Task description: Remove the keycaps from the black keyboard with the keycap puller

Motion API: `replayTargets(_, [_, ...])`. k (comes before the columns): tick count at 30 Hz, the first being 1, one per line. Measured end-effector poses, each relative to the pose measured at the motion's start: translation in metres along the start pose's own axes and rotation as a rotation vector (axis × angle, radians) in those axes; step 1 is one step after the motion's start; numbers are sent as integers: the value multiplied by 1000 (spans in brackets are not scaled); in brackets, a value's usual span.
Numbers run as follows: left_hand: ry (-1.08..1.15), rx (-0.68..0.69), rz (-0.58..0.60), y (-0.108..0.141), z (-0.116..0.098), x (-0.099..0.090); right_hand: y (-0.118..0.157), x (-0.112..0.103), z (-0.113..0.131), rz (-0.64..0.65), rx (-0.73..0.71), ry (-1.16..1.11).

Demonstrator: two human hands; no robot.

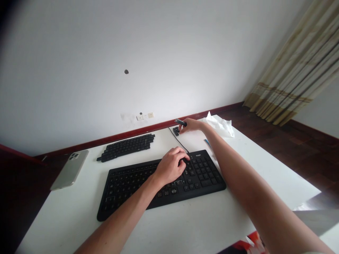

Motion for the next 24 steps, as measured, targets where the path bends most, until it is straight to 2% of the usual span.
replayTargets(10, [4,13,-6,-1,-1,-1,8,-9,9,-3,7,24])
replayTargets(16, [7,7,0,-1,-2,-2,7,-10,6,-2,-27,20])
replayTargets(24, [9,7,-2,0,-2,-2,6,-7,1,-11,16,35])
Point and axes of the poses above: each hand's wrist, its own y-axis away from the middle knuckle, its own x-axis out of the palm, z = x × y, the point moved 4 cm from there along -y, towards the middle knuckle, and after that the axes turned 12 degrees about y, right-handed, at the moved point
